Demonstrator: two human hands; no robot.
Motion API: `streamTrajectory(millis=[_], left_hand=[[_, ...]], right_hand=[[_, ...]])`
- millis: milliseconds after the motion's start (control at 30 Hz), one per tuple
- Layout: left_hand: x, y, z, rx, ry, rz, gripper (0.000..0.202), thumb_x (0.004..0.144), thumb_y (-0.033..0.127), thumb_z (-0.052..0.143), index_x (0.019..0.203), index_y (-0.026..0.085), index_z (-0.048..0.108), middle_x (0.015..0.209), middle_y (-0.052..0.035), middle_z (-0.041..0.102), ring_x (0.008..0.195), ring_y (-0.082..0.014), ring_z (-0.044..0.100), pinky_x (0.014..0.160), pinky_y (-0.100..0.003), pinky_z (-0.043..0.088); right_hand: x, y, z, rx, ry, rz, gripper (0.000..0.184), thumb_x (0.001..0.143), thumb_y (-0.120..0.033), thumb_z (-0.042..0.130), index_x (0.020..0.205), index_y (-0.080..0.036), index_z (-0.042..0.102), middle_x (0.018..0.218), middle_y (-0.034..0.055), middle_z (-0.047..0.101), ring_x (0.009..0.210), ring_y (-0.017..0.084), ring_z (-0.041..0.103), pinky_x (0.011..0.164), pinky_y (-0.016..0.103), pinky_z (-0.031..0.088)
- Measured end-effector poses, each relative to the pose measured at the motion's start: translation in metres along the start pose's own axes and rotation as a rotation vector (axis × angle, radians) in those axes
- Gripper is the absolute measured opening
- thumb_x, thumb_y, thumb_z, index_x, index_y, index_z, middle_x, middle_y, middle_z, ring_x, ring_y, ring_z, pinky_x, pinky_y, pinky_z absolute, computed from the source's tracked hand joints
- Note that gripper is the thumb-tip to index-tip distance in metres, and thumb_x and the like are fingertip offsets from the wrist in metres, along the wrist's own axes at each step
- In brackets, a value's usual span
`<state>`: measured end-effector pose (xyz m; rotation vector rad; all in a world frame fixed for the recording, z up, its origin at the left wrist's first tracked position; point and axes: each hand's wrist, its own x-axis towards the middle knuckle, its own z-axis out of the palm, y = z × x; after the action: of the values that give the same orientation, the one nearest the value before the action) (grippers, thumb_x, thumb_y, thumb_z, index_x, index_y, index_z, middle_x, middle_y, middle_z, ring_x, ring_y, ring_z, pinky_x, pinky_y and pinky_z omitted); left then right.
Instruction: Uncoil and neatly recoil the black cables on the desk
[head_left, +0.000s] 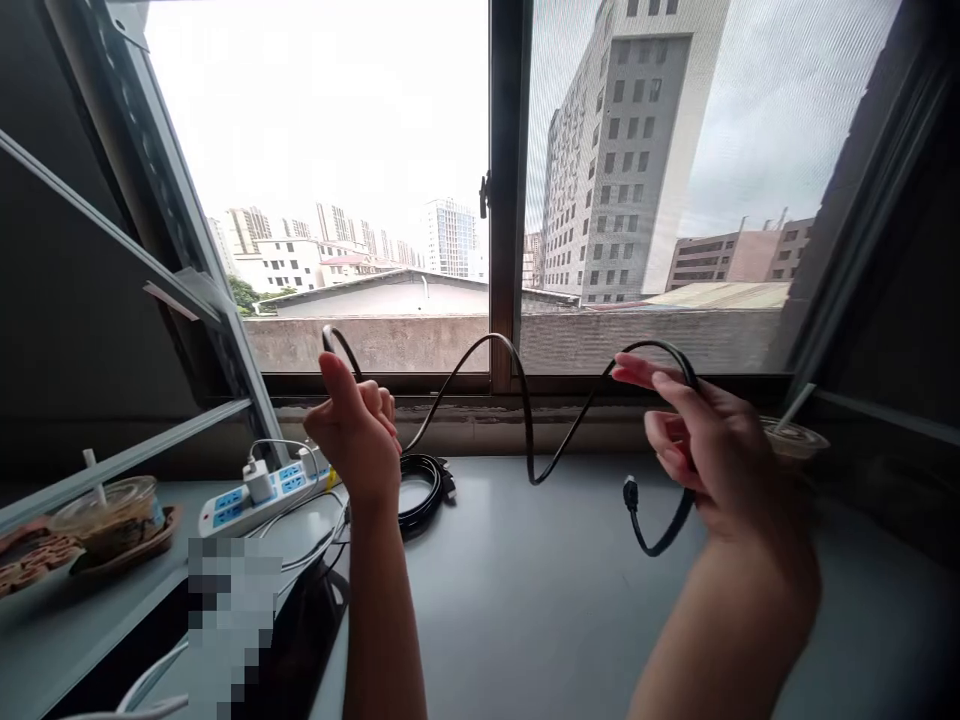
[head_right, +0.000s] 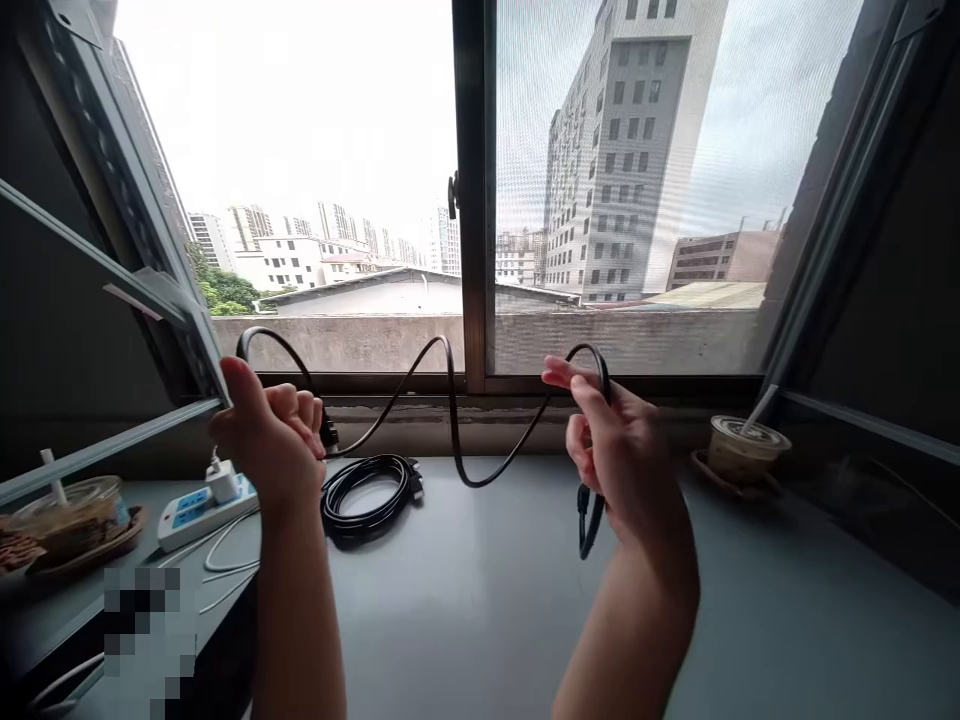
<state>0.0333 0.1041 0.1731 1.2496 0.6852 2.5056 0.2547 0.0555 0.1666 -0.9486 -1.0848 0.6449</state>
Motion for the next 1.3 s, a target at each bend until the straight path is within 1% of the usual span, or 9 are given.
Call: streamTrajectory(millis=[300, 467, 600, 767, 900, 1033, 1100, 1200, 1300], left_hand=[[-0.021, 0.009, 0.019, -0.072, -0.083, 0.058, 0.071, 0.087, 0.047, 0.047, 0.032, 0.016, 0.015, 0.029, 0.0065, 0.015, 0.027, -0.0012, 0.016, 0.033, -0.021, 0.013], [-0.038, 0.015, 0.023, 0.019, -0.442, 0.067, 0.066, 0.090, 0.048, 0.039, 0.035, 0.017, 0.020, 0.031, 0.0055, 0.019, 0.031, -0.0033, 0.016, 0.037, -0.025, 0.012], [-0.042, 0.020, 0.019, 0.369, -0.817, -0.052, 0.052, 0.086, 0.037, 0.044, 0.041, 0.018, 0.028, 0.038, 0.0052, 0.023, 0.038, -0.0051, 0.022, 0.039, -0.025, 0.015], [-0.043, 0.027, 0.015, 0.521, -1.045, 0.054, 0.034, 0.075, 0.024, 0.046, 0.048, 0.018, 0.027, 0.043, 0.0053, 0.024, 0.043, -0.0059, 0.022, 0.041, -0.024, 0.018], [-0.039, 0.031, 0.014, 0.566, -0.951, 0.083, 0.031, 0.079, 0.031, 0.046, 0.052, 0.018, 0.039, 0.044, 0.0048, 0.033, 0.042, -0.0072, 0.029, 0.042, -0.024, 0.024], [-0.028, 0.032, 0.007, 0.518, -0.679, 0.126, 0.020, 0.081, 0.034, 0.053, 0.095, 0.020, 0.055, 0.065, 0.0020, 0.056, 0.061, -0.0128, 0.054, 0.061, -0.026, 0.043], [-0.023, 0.032, 0.003, 0.500, -0.682, 0.230, 0.044, 0.075, 0.033, 0.061, 0.116, 0.022, 0.048, 0.095, -0.0041, 0.063, 0.086, -0.0175, 0.059, 0.080, -0.032, 0.045], [-0.022, 0.026, 0.002, 0.531, -0.789, 0.303, 0.065, 0.071, 0.034, 0.067, 0.130, 0.026, 0.041, 0.127, -0.0083, 0.052, 0.111, -0.0231, 0.051, 0.094, -0.039, 0.039], [-0.025, 0.012, 0.009, 0.500, -0.790, 0.203, 0.042, 0.076, 0.030, 0.062, 0.117, 0.024, 0.055, 0.105, -0.0044, 0.065, 0.093, -0.0186, 0.060, 0.087, -0.034, 0.044]], right_hand=[[-0.004, 0.007, 0.035, -0.119, -0.321, 0.047, 0.053, 0.085, -0.057, 0.043, 0.098, -0.011, 0.067, 0.078, 0.0090, 0.070, 0.026, 0.000, 0.026, 0.024, 0.017, 0.020], [-0.016, -0.002, 0.056, -0.049, -0.446, -0.028, 0.050, 0.083, -0.059, 0.045, 0.093, -0.015, 0.065, 0.066, 0.0025, 0.065, 0.034, 0.003, 0.036, 0.032, 0.016, 0.026], [-0.018, -0.005, 0.059, -0.012, -0.402, -0.072, 0.044, 0.081, -0.058, 0.049, 0.084, -0.017, 0.063, 0.056, -0.0036, 0.053, 0.038, 0.002, 0.032, 0.036, 0.016, 0.026], [-0.008, 0.007, 0.060, -0.038, -0.390, -0.073, 0.035, 0.075, -0.046, 0.062, 0.095, -0.018, 0.063, 0.065, -0.0027, 0.055, 0.055, 0.008, 0.047, 0.052, 0.019, 0.039], [0.000, 0.015, 0.057, -0.122, -0.351, -0.141, 0.025, 0.077, -0.031, 0.057, 0.096, -0.017, 0.066, 0.068, -0.0009, 0.060, 0.063, 0.011, 0.054, 0.058, 0.021, 0.042], [-0.002, 0.009, 0.044, -0.242, -0.304, -0.271, 0.021, 0.078, -0.023, 0.053, 0.090, -0.017, 0.069, 0.052, -0.0050, 0.052, 0.047, 0.007, 0.048, 0.047, 0.018, 0.038], [-0.006, 0.003, 0.036, -0.254, -0.269, -0.328, 0.018, 0.078, -0.022, 0.055, 0.087, -0.018, 0.070, 0.046, -0.0074, 0.044, 0.039, 0.005, 0.040, 0.038, 0.016, 0.032], [-0.012, -0.003, 0.027, -0.224, -0.137, -0.450, 0.010, 0.074, -0.018, 0.061, 0.077, -0.019, 0.070, 0.045, -0.0078, 0.044, 0.036, 0.004, 0.036, 0.033, 0.015, 0.028], [-0.015, -0.005, 0.026, -0.174, -0.018, -0.582, 0.009, 0.070, -0.015, 0.064, 0.073, -0.021, 0.070, 0.045, -0.0076, 0.047, 0.035, 0.003, 0.036, 0.032, 0.015, 0.026]])
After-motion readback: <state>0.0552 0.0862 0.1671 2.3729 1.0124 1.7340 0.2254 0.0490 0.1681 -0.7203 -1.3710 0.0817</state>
